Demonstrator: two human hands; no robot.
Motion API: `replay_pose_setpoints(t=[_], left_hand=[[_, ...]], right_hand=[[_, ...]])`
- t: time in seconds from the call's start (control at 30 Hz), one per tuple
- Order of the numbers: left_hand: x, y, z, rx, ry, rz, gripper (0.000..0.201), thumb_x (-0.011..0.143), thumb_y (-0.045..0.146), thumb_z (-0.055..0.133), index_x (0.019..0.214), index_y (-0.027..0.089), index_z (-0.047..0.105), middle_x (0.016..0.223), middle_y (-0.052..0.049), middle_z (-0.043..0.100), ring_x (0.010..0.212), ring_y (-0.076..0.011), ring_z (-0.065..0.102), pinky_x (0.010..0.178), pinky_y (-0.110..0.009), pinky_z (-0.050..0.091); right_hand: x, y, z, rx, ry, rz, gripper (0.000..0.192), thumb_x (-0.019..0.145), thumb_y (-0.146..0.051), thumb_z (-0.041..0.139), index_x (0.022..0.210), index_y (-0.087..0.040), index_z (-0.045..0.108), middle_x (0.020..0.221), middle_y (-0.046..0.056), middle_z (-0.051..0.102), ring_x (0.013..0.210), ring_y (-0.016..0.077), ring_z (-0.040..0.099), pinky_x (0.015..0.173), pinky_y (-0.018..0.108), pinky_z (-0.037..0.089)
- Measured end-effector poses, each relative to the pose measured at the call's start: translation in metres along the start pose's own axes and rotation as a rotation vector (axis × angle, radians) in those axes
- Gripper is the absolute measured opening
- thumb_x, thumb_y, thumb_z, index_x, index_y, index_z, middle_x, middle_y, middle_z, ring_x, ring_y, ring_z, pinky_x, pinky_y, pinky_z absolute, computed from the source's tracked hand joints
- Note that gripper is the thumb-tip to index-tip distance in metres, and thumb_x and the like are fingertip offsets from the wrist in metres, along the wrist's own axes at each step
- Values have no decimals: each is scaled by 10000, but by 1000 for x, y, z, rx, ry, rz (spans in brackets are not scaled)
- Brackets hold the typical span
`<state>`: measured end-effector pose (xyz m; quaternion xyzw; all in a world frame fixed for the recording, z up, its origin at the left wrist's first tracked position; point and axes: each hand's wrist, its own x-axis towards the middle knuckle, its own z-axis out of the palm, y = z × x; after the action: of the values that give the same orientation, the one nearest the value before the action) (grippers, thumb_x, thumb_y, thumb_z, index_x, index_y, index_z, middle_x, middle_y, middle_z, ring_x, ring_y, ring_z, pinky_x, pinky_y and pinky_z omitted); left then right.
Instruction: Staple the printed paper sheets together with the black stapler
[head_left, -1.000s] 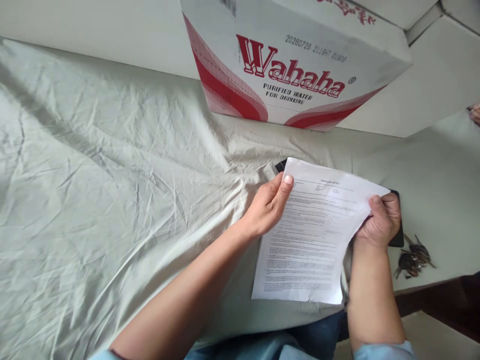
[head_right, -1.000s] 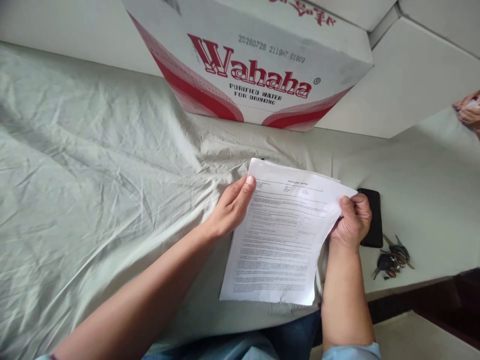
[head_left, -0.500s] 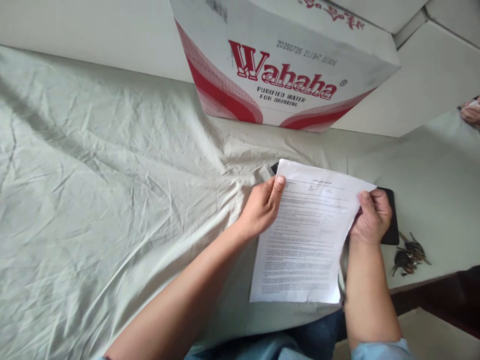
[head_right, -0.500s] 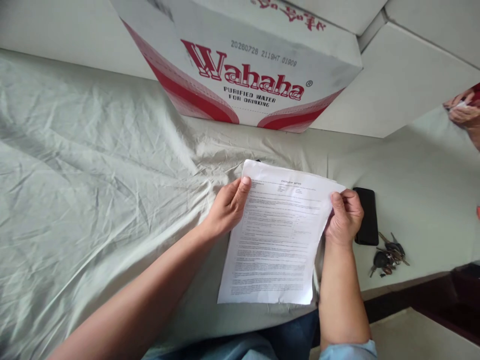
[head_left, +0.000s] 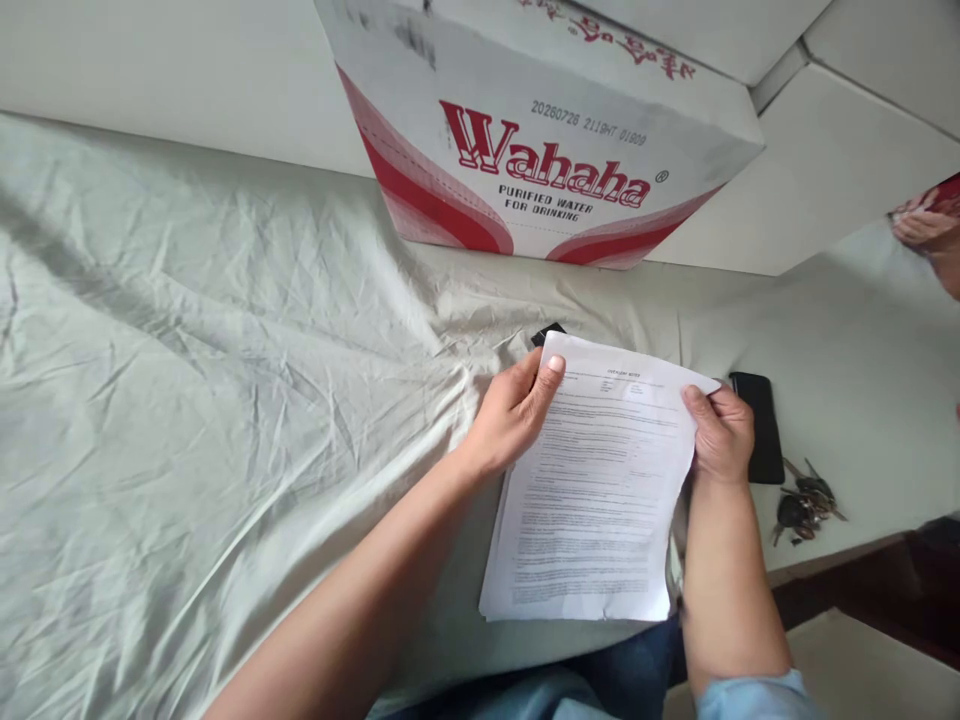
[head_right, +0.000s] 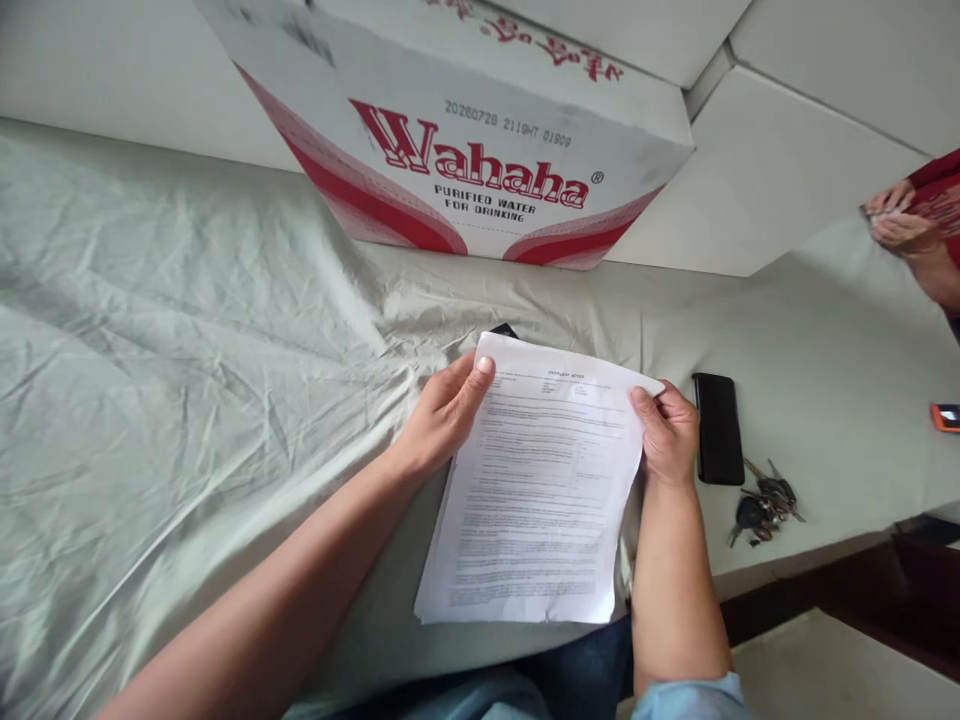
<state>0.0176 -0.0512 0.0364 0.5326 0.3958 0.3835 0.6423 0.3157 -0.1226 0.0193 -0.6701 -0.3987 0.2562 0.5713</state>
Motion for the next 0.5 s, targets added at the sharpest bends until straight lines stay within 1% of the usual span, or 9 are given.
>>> replay_pose_setpoints(t=[0.07,0.17,0.27,0.37,0.43,0.5], left_hand=[[1,-1,-2,2,3,-10,586,1119,781,554,921,229,579,848,-25,630,797,-194,582,727,-312,469],[4,-4,-3,26,-8,-8,564,1145,726,524,870,233,534,799,-4,555,742,-166,512,706,-309,436],[5,-7,-4,84,6,4,577,1146,729,514,839,241,496,773,11,493,716,-155,456,696,-316,409],[6,-8,-5,103,18,1,614,1128,777,510,821,247,473,747,22,440,693,-148,406,675,-319,381],[6,-9,-5,105,20,-7,637,1113,802,519,807,246,468,735,21,436,688,-146,400,660,-317,363],[5,-9,-4,78,15,-25,642,1103,811,535,808,243,485,735,11,470,694,-151,428,647,-311,360]], right_hand=[[0,-2,-2,-6,-47,5,490,777,-635,1041,803,-216,789,693,-23,684,590,129,569,558,266,438],[-1,-3,-1,22,-67,54,487,750,-622,1063,791,-224,785,684,-26,678,581,123,569,548,255,434],[-1,-1,2,72,-96,118,488,753,-664,1046,838,-244,812,729,-8,742,629,165,665,595,283,524],[-1,1,4,89,-176,163,493,771,-701,1017,868,-258,823,772,17,801,723,231,762,677,340,611],[-1,1,4,79,-200,183,482,775,-692,1018,891,-259,840,792,26,827,760,257,791,712,367,638],[-2,1,3,71,-192,197,463,770,-666,1034,916,-260,865,802,22,843,752,254,796,712,366,641]])
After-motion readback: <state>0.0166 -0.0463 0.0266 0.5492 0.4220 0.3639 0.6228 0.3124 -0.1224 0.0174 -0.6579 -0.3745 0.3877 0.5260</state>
